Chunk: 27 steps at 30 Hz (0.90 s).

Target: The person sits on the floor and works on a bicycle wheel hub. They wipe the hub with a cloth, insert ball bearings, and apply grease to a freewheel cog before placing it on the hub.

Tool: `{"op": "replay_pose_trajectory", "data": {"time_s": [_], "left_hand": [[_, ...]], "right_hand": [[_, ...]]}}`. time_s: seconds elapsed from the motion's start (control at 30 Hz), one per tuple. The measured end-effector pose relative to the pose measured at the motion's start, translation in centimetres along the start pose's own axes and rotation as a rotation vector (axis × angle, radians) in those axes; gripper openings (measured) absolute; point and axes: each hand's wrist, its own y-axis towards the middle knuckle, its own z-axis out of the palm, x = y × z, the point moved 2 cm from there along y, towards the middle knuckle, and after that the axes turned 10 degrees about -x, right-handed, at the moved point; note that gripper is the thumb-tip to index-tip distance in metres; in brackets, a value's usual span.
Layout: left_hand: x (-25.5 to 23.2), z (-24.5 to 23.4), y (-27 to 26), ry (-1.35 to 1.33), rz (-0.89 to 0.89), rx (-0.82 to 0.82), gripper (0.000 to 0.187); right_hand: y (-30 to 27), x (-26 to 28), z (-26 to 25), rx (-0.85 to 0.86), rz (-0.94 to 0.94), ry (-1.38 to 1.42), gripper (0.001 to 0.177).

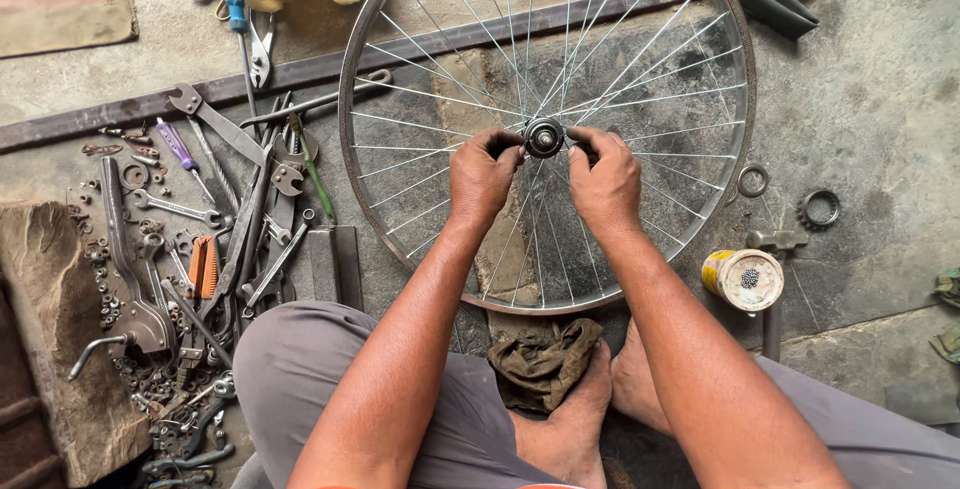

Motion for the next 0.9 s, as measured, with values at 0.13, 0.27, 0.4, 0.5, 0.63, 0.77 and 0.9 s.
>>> {"op": "replay_pose_trajectory", "data": {"time_s": [0.13, 0.27, 0.4, 0.5, 0.63, 0.77, 0.9], "left_hand": [[0.0, -0.2, -0.1, 0.013, 0.022, 0.006, 0.009], [0.1, 0.2, 0.0, 0.058, 0.034, 0.007, 0.008], [0.6, -0.3, 0.1, 0.042, 0.096, -0.026, 0.012], [1.1, -0.1, 0.5, 0.034, 0.107, -0.011, 0.013], [2.1, -0.2, 0.4, -0.004, 0.052, -0.002, 0.013], [1.8, -0.8, 0.1, -0.304, 0.014, 0.039, 0.015], [-0.7, -2.8, -1.2, -0.117, -0.02, -0.01, 0.022]], "right_hand": [[0.0, 0.0, 0.2, 0.019, 0.026, -0.021, 0.025], [0.2, -0.1, -0.4, 0.047, 0.06, -0.008, 0.026], [0.1, 0.4, 0.1, -0.012, 0.023, 0.09, 0.027], [-0.1, -0.5, -0.4, -0.055, 0.007, 0.133, 0.029], [0.4, -4.0, -3.2, -0.092, -0.06, 0.059, 0.025], [3.8, -13.9, -11.2, -0.368, 0.151, 0.005, 0.017], [5.2, -25.0, -16.9, -0.243, 0.208, -0.44, 0.017]]}}
